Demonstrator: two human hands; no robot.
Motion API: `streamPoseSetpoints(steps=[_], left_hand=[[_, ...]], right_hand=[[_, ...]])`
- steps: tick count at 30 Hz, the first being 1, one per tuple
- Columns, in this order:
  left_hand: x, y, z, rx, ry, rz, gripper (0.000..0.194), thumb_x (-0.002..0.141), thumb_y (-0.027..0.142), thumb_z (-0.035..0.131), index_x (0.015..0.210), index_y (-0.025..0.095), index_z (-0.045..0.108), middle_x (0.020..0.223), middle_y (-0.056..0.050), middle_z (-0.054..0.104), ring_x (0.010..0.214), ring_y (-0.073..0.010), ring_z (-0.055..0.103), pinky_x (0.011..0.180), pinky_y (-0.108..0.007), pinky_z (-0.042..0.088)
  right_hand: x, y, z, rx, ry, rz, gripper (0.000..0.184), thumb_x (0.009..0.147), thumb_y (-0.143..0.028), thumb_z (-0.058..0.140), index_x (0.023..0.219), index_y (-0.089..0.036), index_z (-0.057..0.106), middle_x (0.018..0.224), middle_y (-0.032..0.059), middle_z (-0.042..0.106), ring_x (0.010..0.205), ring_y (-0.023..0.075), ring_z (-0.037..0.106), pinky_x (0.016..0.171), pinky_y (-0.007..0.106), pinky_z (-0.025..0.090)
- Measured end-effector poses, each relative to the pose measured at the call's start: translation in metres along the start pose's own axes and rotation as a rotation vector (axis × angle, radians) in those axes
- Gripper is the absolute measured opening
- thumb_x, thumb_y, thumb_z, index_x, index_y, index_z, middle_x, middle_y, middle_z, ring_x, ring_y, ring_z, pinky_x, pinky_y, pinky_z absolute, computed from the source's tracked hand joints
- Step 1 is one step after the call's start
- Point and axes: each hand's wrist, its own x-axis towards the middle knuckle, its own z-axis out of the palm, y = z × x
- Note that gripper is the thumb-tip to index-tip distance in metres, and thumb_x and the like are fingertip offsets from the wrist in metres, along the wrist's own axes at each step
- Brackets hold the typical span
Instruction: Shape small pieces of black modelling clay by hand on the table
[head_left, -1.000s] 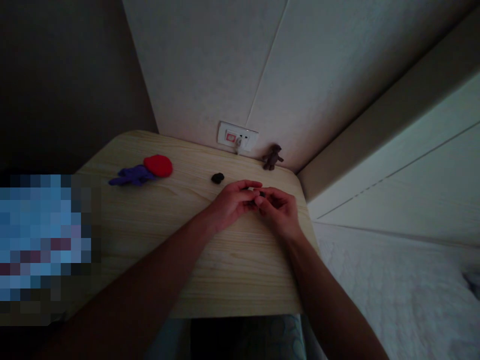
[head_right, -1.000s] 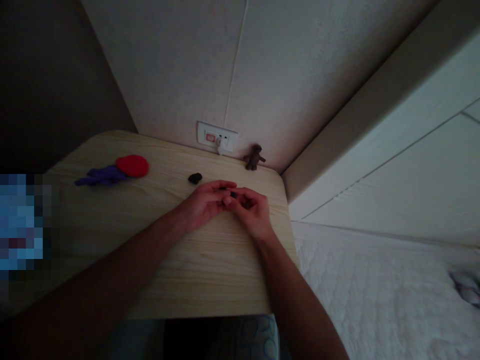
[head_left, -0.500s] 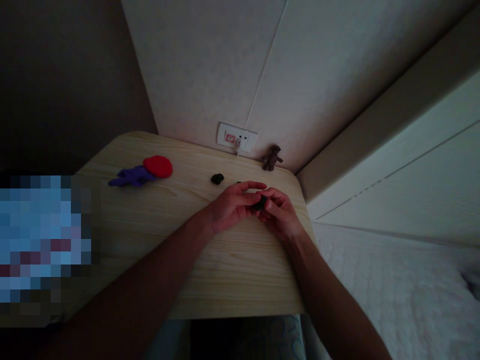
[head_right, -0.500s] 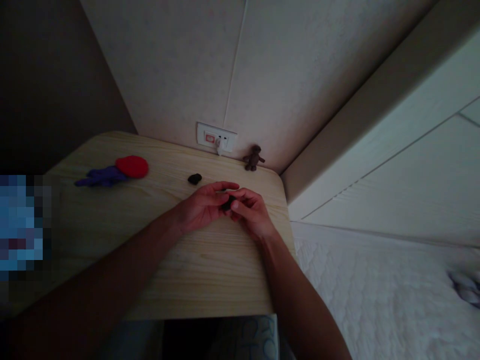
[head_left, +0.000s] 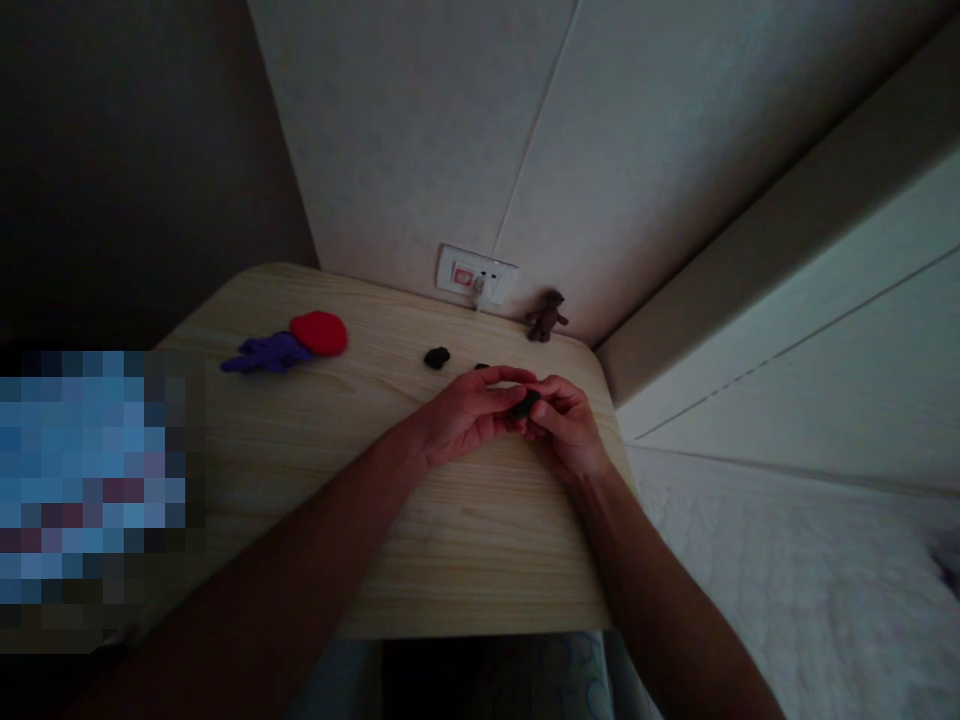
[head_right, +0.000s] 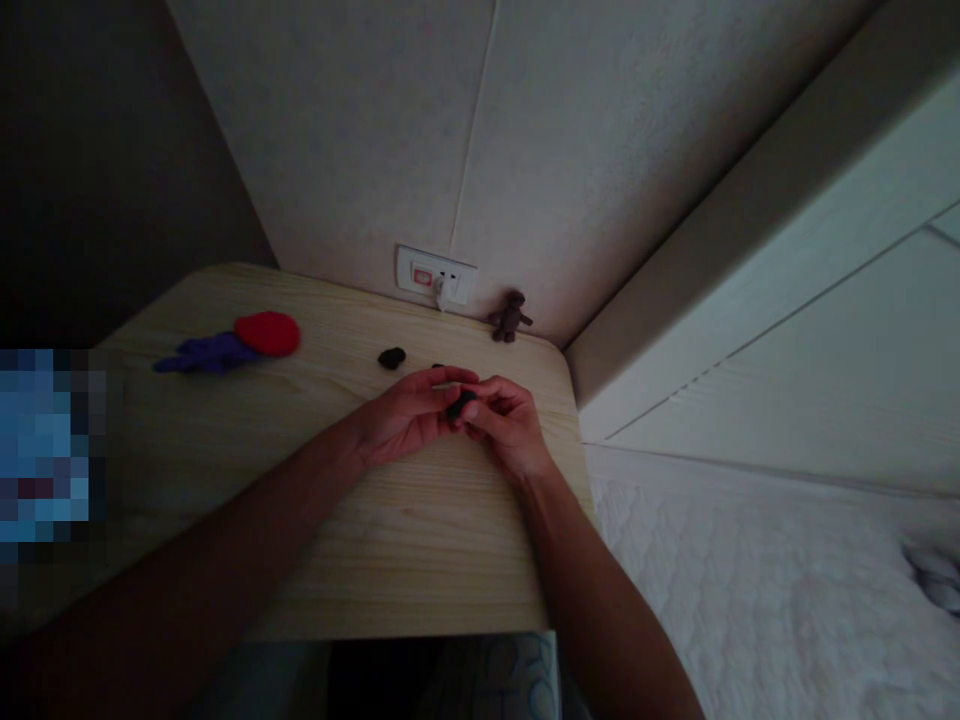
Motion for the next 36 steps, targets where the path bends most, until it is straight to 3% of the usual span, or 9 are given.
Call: streamPoseSetpoints(steps=[4,10,16,26,32,36], left_hand=[[0.0005,0.0003,0.0006,0.021,-0.001,0.01,0.043,0.07,0.025,0.091,0.104,0.013,0.069,0.083,-0.008,0.076,0.069,-0.0189,0.073,0.069,-0.031,0.053],[-0.0006,0.0022,0.0,0.066,-0.029,-0.009,0.045,0.068,0.025,0.092,0.106,0.013,0.07,0.084,-0.008,0.077,0.072,-0.0194,0.073,0.071,-0.03,0.051],[-0.001,0.0031,-0.0009,0.09,-0.055,-0.009,0.046,0.069,0.025,0.091,0.109,0.015,0.071,0.084,-0.008,0.077,0.073,-0.0207,0.074,0.076,-0.034,0.052],[0.0063,0.0001,-0.0014,-0.017,0.15,0.047,0.031,0.073,0.006,0.082,0.101,0.012,0.071,0.093,-0.009,0.077,0.082,-0.0163,0.072,0.079,-0.03,0.055],[0.0063,0.0028,-0.0011,-0.019,0.178,0.104,0.031,0.073,0.002,0.077,0.102,0.01,0.07,0.089,-0.009,0.076,0.083,-0.0171,0.071,0.079,-0.031,0.055],[0.0052,0.0037,-0.0002,0.005,0.203,0.111,0.038,0.071,0.001,0.077,0.106,0.011,0.069,0.09,-0.008,0.076,0.081,-0.017,0.071,0.073,-0.029,0.055]], right_hand=[[0.0005,-0.0016,0.0006,-0.003,-0.033,0.016,0.047,0.061,-0.054,0.093,0.084,-0.022,0.067,0.062,-0.0042,0.068,0.046,0.0077,0.053,0.043,0.02,0.039],[-0.0012,-0.0033,0.0012,0.062,-0.037,0.061,0.04,0.062,-0.046,0.094,0.077,-0.023,0.064,0.059,-0.0074,0.062,0.045,0.0072,0.05,0.046,0.02,0.041],[-0.0026,-0.0042,0.0031,0.011,-0.056,0.031,0.041,0.07,-0.055,0.087,0.073,-0.022,0.061,0.053,-0.008,0.052,0.045,0.0078,0.043,0.045,0.022,0.039],[0.0008,0.0012,-0.0023,-0.153,0.137,-0.238,0.022,0.071,-0.039,0.09,0.084,-0.025,0.078,0.074,-0.002,0.065,0.053,0.0086,0.053,0.044,0.024,0.041],[-0.0012,-0.0051,0.0025,-0.266,0.092,-0.181,0.048,0.068,-0.033,0.092,0.113,-0.027,0.076,0.071,-0.0041,0.066,0.053,0.0089,0.052,0.047,0.025,0.046],[-0.0027,-0.0075,0.0057,-0.336,0.085,-0.175,0.044,0.066,-0.035,0.093,0.106,-0.025,0.077,0.071,-0.0018,0.069,0.056,0.011,0.054,0.052,0.027,0.048]])
